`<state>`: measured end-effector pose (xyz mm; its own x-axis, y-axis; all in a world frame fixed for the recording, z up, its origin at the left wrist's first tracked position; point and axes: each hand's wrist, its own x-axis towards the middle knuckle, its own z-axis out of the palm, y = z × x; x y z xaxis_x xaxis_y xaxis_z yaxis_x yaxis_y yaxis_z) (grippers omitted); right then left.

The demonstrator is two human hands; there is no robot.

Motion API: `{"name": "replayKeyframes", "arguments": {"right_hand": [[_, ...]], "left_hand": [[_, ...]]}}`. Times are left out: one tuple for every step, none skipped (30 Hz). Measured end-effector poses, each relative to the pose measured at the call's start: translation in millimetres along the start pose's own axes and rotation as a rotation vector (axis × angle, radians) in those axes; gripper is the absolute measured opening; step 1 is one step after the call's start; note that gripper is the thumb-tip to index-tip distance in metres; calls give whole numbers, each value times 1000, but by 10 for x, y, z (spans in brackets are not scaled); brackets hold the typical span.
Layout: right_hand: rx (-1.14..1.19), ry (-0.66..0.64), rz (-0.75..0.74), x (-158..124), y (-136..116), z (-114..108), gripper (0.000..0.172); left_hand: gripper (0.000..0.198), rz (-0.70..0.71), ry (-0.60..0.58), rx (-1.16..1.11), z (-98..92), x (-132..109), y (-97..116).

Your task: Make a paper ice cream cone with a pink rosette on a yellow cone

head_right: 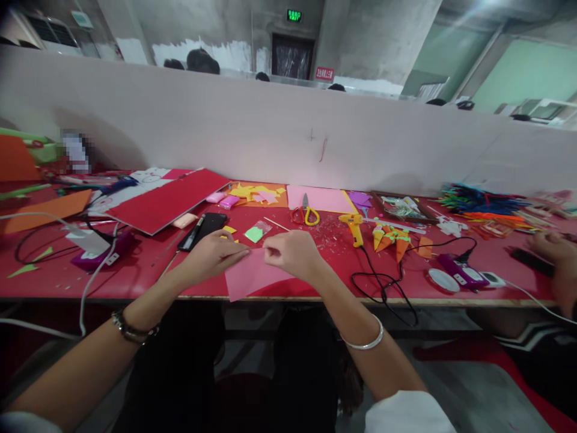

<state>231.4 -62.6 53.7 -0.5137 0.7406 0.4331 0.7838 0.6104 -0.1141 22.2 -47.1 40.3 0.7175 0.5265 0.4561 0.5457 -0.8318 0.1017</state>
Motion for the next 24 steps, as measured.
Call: {"name": "replayKeyframes", "arguments": {"right_hand": [[2,-3,18,-23,64,-11,15],[-5,-3,40,-50,133,-25,15],[-18,-10,63,-77,202,-40,15],[-45,-20,88,-104,266,-56,15],[-78,-18,115,-127,319,-70,15],[-100,-7,137,-144,355,-79,16],[-103,23,155,-154,372,-83,16],[-81,62,163,-157,369,-80,17],[-32,96,150,-151,348,-71,17],[28,117,115,-140,314,-55,19],[89,111,62,-124,274,-37,20],[133,79,-8,-106,235,-18,21],[157,33,-61,-90,204,-2,21],[168,-8,-94,-78,184,8,23],[167,-35,-101,-72,177,12,24],[160,-48,-85,-72,182,7,25],[152,-48,-59,-78,195,-3,25],[146,-45,-32,-88,213,-18,25],[146,-36,-6,-102,232,-35,25],[158,-17,22,-118,249,-50,25],[184,14,55,-134,263,-61,24],[223,57,92,-149,273,-65,23],[269,111,134,-162,281,-58,22],[315,169,177,-174,288,-40,21]], "left_hand": [[37,-5,-13,8,-22,-15,-27],[37,-14,-27,21,-42,-32,-54],[38,-23,-43,38,-59,-48,-81],[39,-30,-63,54,-70,-62,-105],[39,-35,-81,69,-73,-73,-123],[39,-41,-93,78,-69,-79,-134],[39,-45,-100,82,-58,-79,-134],[37,-45,-104,78,-42,-72,-126],[36,-45,-101,67,-24,-59,-109],[35,-40,-97,51,-8,-42,-87],[34,-33,-92,34,3,-24,-65],[35,-22,-89,18,5,-7,-45],[35,-12,-86,7,-2,6,-32],[36,-8,-78,0,-19,12,-30],[36,-10,-68,-3,-44,10,-39],[36,-21,-62,-4,-76,0,-60],[36,-43,-55,-8,-109,-16,-91],[37,-75,-51,-18,-139,-37,-128],[38,-113,-44,-40,-161,-61,-168],[38,-159,-24,-81,-171,-87,-208],[37,-216,11,-147,-168,-114,-243],[34,-278,57,-237,-151,-140,-269],[32,-336,97,-352,-120,-164,-284],[33,-384,113,-485,-78,-186,-284]]}}
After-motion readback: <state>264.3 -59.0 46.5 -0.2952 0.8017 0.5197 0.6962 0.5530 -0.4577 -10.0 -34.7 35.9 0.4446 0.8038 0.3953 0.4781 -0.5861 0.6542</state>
